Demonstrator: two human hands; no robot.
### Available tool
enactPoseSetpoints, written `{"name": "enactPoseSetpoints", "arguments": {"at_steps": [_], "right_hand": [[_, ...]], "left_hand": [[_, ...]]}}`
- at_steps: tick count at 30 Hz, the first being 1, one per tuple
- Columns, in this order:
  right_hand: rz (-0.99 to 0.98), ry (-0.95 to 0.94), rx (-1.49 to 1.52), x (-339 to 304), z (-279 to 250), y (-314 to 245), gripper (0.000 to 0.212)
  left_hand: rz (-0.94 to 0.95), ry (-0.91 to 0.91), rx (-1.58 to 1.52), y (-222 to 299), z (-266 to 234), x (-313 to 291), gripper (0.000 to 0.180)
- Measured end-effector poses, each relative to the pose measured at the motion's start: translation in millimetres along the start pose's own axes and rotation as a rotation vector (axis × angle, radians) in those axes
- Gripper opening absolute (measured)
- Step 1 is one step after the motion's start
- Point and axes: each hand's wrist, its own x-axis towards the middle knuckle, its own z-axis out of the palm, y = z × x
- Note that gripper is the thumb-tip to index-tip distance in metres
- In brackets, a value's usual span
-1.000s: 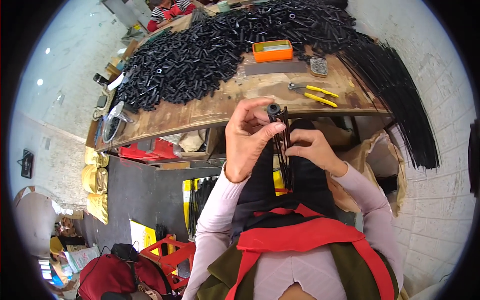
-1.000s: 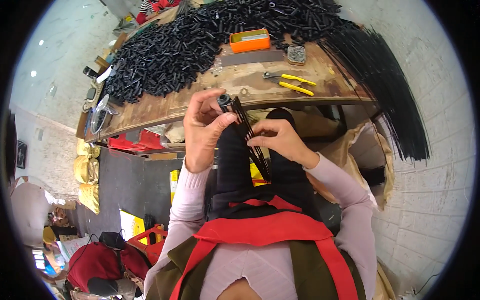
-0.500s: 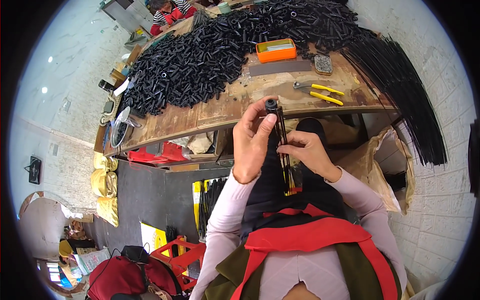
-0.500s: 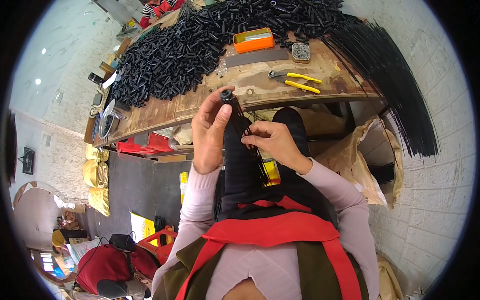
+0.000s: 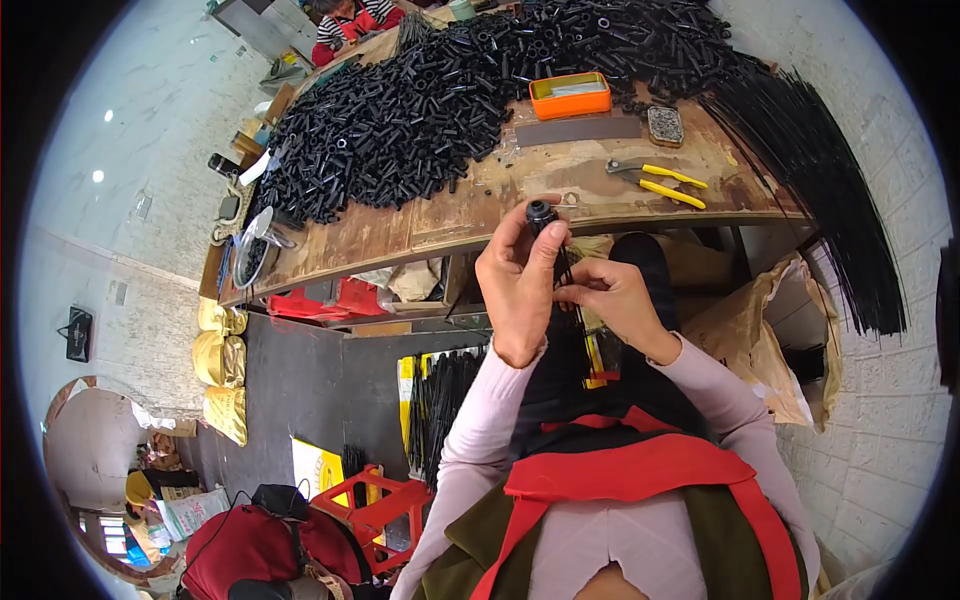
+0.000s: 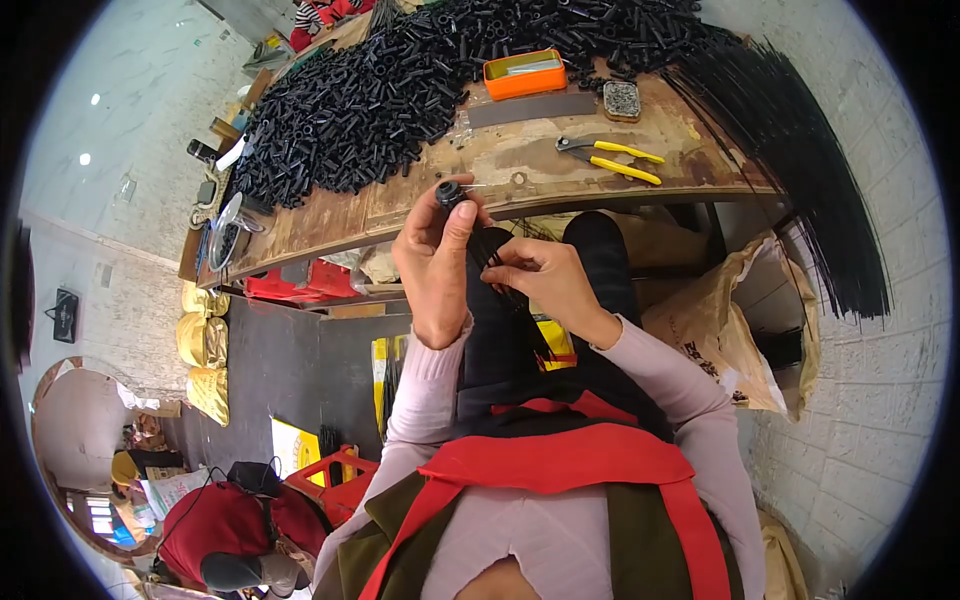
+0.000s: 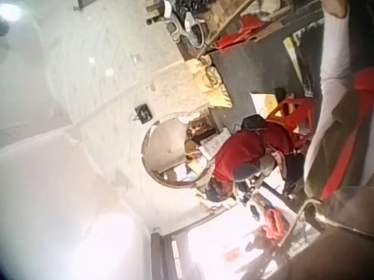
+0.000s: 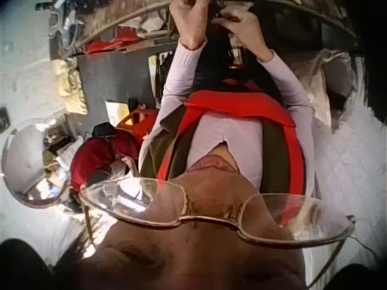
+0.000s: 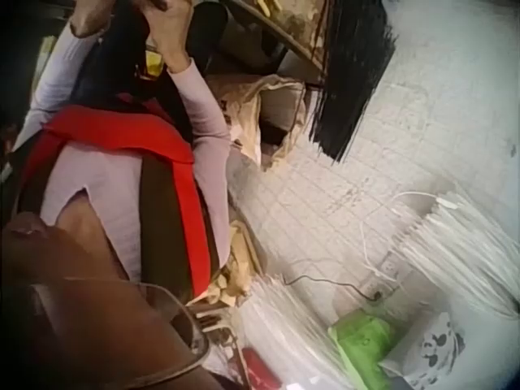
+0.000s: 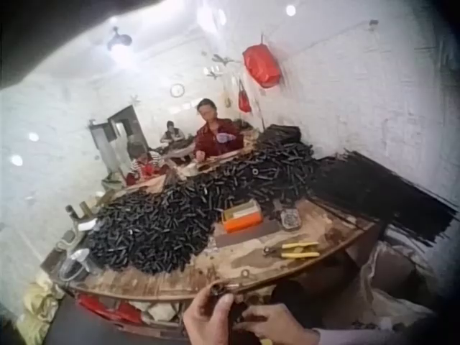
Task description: Bundling black plastic rods together using fasteners and trimming the ends with pliers.
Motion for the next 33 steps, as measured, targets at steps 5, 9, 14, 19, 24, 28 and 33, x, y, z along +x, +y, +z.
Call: {"name": "enactPoseSetpoints", "arguments": {"at_steps": [5, 9, 14, 19, 24, 28, 33], "right_hand": [[-0.024, 0.015, -0.034, 5, -2, 3, 0.012], [-0.12, 0.105, -0.448, 9, -2, 8, 0.018], [-0.394, 0.017, -1.031, 9, -23, 7, 0.019], [-0.509, 0.136, -1.198, 37, -102, -1, 0.016], [-0.398, 0.189, -1.408, 72, -160, -5, 0.038], [-0.251, 0.072, -1.452, 83, -188, 9, 0.051], [-0.277, 0.028, -1.177, 86, -191, 9, 0.035]], "left_hand": [[-0.028, -0.092, -0.095, 5, 1, 7, 0.039], [0.077, -0.036, 0.0, -19, 6, 6, 0.051], [0.087, 0.034, 0.027, -48, 1, 10, 0.043], [0.022, -0.009, -0.08, -65, -4, 27, 0.036], [-0.204, -0.22, -0.138, -74, -22, 43, 0.035], [-0.274, -0.298, -0.347, -71, -15, 47, 0.028], [-0.316, -0.204, -0.364, -66, -9, 40, 0.033]]}}
